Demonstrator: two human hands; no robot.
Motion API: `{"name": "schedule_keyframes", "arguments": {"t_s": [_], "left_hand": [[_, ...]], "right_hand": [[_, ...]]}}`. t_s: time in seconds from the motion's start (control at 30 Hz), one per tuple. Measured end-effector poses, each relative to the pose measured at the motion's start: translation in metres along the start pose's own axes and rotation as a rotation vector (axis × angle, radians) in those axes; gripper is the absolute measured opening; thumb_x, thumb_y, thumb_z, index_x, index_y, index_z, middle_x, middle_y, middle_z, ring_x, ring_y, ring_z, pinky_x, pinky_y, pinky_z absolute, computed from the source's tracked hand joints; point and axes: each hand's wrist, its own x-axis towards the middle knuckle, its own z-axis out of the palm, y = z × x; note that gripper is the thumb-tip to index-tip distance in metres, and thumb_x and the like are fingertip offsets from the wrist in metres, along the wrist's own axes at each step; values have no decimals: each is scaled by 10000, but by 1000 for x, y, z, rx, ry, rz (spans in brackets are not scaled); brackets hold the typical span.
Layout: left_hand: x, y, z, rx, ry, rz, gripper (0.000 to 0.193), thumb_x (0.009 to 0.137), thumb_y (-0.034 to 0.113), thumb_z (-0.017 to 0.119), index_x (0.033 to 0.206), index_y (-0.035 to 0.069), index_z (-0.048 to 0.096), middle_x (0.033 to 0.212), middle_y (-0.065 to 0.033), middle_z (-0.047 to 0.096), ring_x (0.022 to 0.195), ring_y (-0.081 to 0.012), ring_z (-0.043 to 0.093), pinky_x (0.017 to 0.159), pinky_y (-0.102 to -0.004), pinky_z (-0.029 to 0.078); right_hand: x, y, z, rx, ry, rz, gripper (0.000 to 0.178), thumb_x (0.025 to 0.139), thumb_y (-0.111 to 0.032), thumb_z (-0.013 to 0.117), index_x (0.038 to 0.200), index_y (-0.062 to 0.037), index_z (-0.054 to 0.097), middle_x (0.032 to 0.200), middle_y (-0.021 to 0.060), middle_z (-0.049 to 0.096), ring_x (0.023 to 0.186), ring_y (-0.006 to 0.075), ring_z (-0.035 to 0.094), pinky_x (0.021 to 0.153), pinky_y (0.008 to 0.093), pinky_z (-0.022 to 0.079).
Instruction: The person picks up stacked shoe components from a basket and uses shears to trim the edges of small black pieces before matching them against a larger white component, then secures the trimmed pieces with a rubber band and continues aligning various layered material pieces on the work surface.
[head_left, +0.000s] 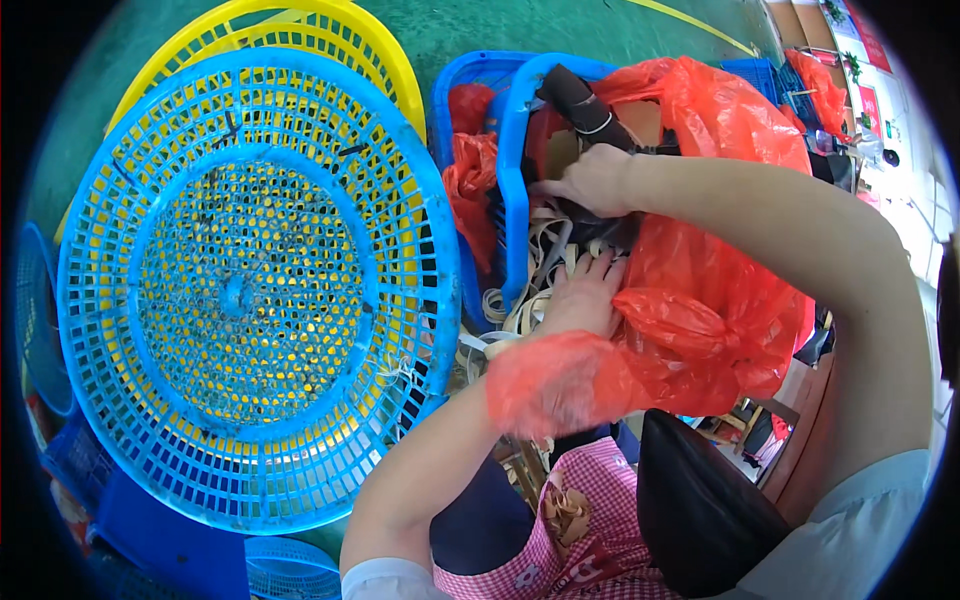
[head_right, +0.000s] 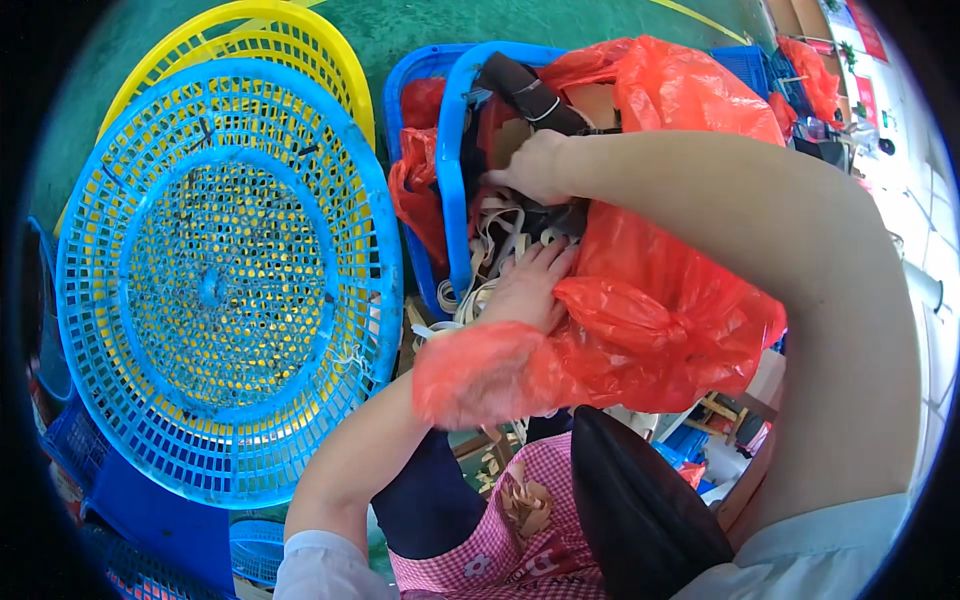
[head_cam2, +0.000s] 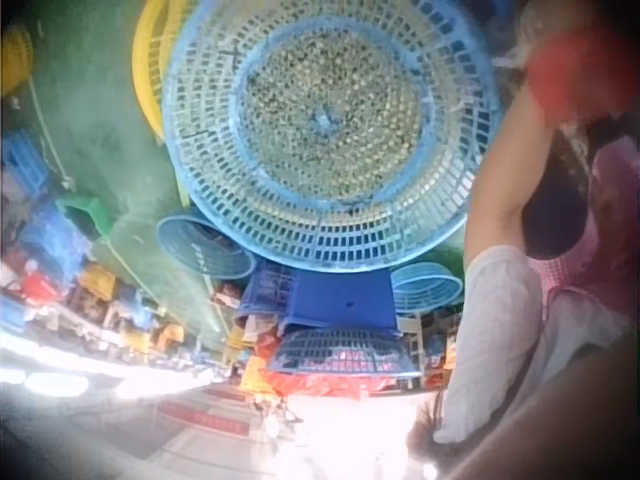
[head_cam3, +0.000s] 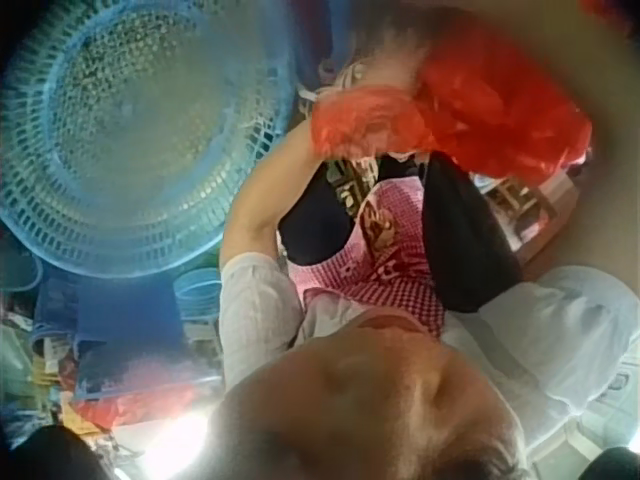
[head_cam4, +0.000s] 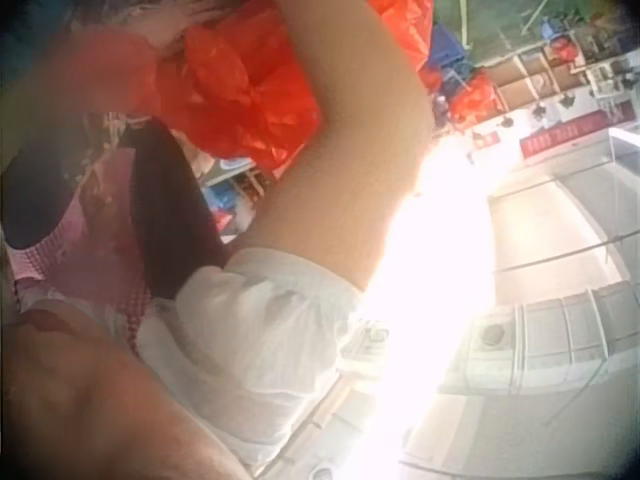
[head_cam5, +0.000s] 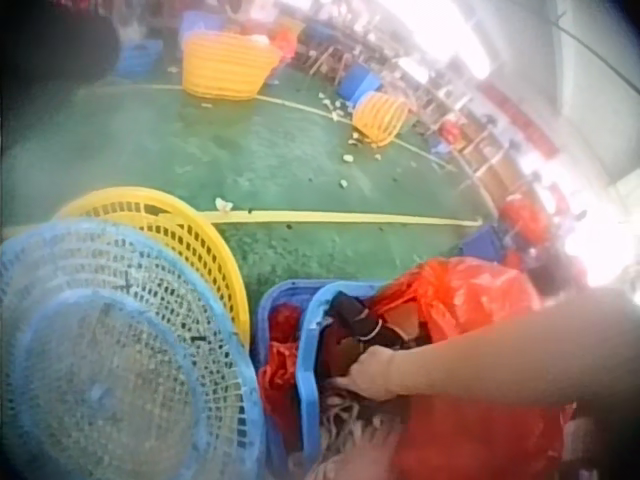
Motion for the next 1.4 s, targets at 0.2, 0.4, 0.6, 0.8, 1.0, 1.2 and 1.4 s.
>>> {"name": "schedule_keyframes", "arguments": {"t_s": [0.2,0.4,0.6,0.8,1.0,1.2,1.4], "left_hand": [[-9,1,-42,-132,316,145,451,763,213,608,1144,-13,528,1218,-169,511,1108,-313,482,920,-478,346],[5,-18,-66,154,699,59,628,661,24,626,1260,40,439,1385,-209,312,1263,-352,351,1023,-506,260],[15,-42,-71,-363,597,-158,675,690,-125,477,1311,130,403,1375,-223,304,1311,-377,275,1074,-411,242],[12,-41,-74,-269,632,-199,656,683,-129,477,1294,102,423,1380,-218,308,1304,-370,293,1069,-409,256],[17,-34,-74,81,603,162,638,722,-115,480,1338,-21,345,1395,-252,300,1296,-387,319,1055,-425,303],[57,-20,-61,54,532,156,670,744,-72,491,1353,-123,216,1400,-320,241,1288,-450,298,1059,-463,289],[86,-62,-38,-430,107,-197,859,710,60,629,1409,-26,138,1428,-303,210,1326,-435,233,1101,-450,220]], "right_hand": [[-14,-11,11,-96,-18,-22,329,845,-212,494,1158,-120,533,910,135,651,803,277,661,680,405,509],[-22,-20,8,199,100,-10,329,791,-305,558,984,-50,635,952,148,668,879,310,650,748,407,503],[-59,-55,31,82,-312,-150,229,757,-222,607,881,-43,679,947,134,651,847,286,654,703,406,523],[1,6,-3,207,652,97,335,735,-123,603,1052,-20,570,1111,181,517,761,264,635,594,360,518],[13,16,-13,-85,95,213,337,730,-149,612,1031,-1,581,1025,212,573,846,297,634,661,395,520],[-14,-2,5,170,214,301,295,766,-168,576,996,14,614,942,190,634,853,316,645,731,390,511],[-16,17,-22,158,173,138,236,770,-201,550,894,-28,652,871,145,654,705,308,646,637,429,510]]}}
